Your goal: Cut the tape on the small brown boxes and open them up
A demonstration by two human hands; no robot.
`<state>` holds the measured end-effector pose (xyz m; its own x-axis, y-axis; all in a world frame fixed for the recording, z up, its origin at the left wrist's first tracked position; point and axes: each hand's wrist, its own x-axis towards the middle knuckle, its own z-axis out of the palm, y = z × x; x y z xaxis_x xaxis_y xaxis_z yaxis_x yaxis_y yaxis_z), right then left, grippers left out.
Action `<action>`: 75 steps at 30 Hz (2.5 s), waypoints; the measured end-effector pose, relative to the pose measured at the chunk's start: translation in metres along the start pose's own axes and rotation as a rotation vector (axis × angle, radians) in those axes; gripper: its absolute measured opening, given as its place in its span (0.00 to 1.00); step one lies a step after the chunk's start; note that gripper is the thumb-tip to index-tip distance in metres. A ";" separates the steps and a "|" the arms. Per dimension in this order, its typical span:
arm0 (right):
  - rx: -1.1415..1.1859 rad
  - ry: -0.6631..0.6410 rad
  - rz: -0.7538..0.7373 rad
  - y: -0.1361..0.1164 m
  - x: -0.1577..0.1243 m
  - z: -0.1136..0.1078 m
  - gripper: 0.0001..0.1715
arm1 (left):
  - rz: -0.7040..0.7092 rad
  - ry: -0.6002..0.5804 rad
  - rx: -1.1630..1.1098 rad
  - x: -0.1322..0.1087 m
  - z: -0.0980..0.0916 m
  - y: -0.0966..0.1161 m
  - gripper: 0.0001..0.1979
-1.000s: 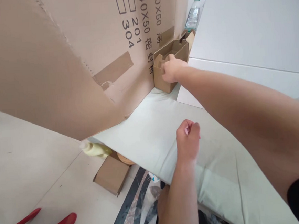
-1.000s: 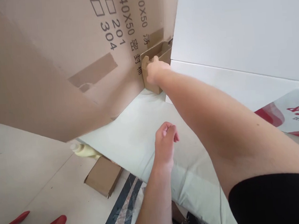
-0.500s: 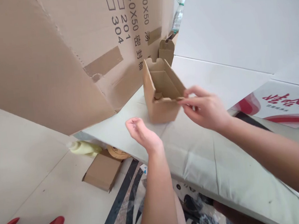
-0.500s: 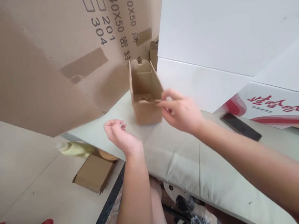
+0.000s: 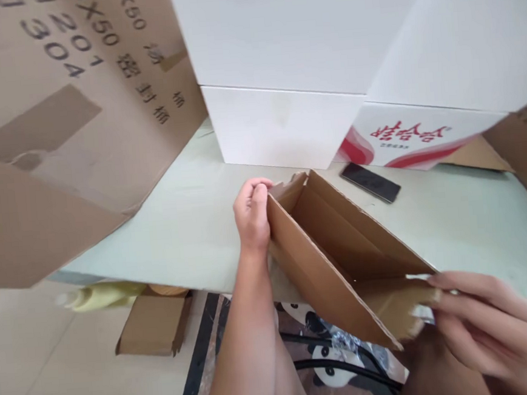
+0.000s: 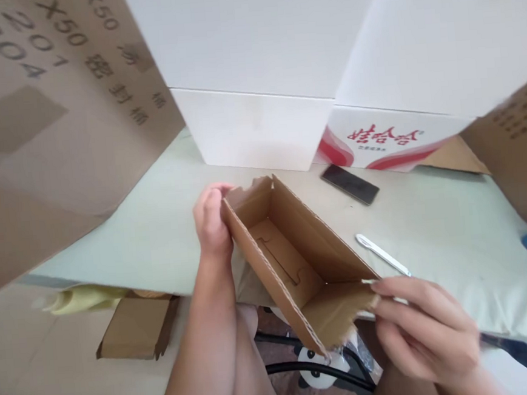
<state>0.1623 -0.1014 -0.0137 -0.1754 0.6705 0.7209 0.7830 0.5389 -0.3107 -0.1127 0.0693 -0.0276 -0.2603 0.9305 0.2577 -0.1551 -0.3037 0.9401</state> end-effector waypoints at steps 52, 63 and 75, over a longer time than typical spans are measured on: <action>0.499 0.045 0.472 0.053 -0.022 0.005 0.12 | 0.034 -0.015 -0.103 -0.058 0.122 -0.050 0.19; 0.557 -0.085 0.420 0.066 -0.021 0.008 0.18 | 0.030 -0.104 0.073 -0.045 0.110 -0.052 0.26; 0.728 -0.200 0.239 0.083 -0.021 0.004 0.25 | 0.149 -0.439 0.547 -0.028 0.086 -0.055 0.21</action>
<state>0.2292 -0.0689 -0.0572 -0.2098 0.8520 0.4797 0.2382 0.5204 -0.8200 -0.0147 0.0779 -0.0674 0.1839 0.9184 0.3503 0.3826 -0.3952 0.8351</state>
